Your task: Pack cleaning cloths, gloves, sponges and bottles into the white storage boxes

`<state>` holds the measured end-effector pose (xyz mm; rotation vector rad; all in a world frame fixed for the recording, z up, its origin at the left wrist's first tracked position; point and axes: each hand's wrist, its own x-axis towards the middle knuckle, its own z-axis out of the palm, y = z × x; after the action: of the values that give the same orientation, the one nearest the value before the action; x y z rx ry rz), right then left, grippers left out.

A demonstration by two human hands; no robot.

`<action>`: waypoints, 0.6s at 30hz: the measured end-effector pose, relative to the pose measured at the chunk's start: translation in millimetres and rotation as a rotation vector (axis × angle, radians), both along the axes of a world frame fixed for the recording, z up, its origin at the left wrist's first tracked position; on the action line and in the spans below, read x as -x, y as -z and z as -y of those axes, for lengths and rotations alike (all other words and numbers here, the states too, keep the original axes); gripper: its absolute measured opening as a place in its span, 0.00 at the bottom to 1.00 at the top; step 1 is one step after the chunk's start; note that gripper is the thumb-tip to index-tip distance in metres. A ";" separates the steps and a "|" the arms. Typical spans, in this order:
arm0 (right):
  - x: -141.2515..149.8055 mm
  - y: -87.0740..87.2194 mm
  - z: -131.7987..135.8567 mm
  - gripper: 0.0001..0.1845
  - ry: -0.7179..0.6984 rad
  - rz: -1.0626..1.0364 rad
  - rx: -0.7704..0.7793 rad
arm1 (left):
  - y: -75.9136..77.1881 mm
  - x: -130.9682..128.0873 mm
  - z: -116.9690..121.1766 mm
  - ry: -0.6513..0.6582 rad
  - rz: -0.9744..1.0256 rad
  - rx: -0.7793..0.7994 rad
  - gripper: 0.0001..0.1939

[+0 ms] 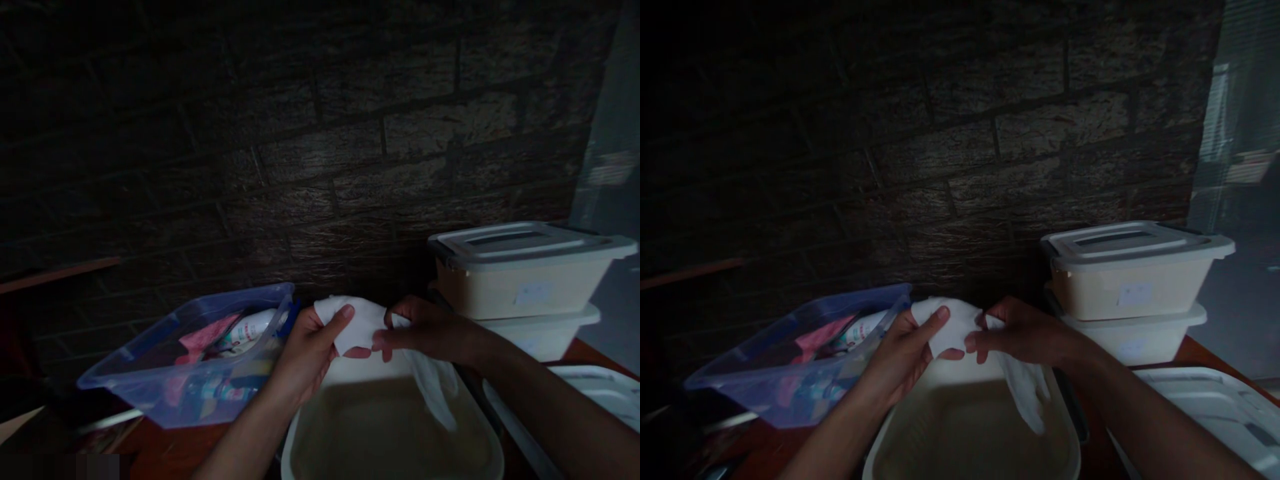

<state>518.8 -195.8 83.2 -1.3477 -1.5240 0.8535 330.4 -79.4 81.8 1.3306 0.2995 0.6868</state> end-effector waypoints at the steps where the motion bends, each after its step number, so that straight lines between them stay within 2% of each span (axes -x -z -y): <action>1: 0.4 1.3 -1.3 0.19 0.013 -0.004 -0.028 | -1.3 1.6 0.8 0.009 -0.017 -0.036 0.15; 5: 1.9 5.4 -6.2 0.22 0.011 0.016 -0.088 | -7.2 7.3 1.0 0.070 -0.061 -0.177 0.12; 7: 0.3 4.6 -6.4 0.22 0.029 0.004 -0.137 | -7.8 8.8 -1.4 0.120 -0.085 -0.230 0.14; 9: -3.1 1.8 -4.9 0.21 0.089 -0.015 -0.171 | -7.1 9.6 -5.1 0.122 -0.099 -0.242 0.15; 13: -8.0 -3.2 -1.9 0.21 0.257 -0.084 -0.138 | -6.7 11.4 -10.9 0.083 -0.163 -0.181 0.19; 16: -4.0 -1.7 -3.8 0.21 0.205 -0.158 -0.142 | -8.1 13.2 -8.7 0.161 -0.208 -0.160 0.25; 18: 0.7 1.5 -6.9 0.23 0.146 -0.191 -0.134 | -8.6 13.9 -4.3 0.249 -0.206 -0.171 0.25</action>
<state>518.2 -188.9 81.8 -1.2268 -1.2951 0.7518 316.5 -75.1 90.4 1.5751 0.2385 0.3722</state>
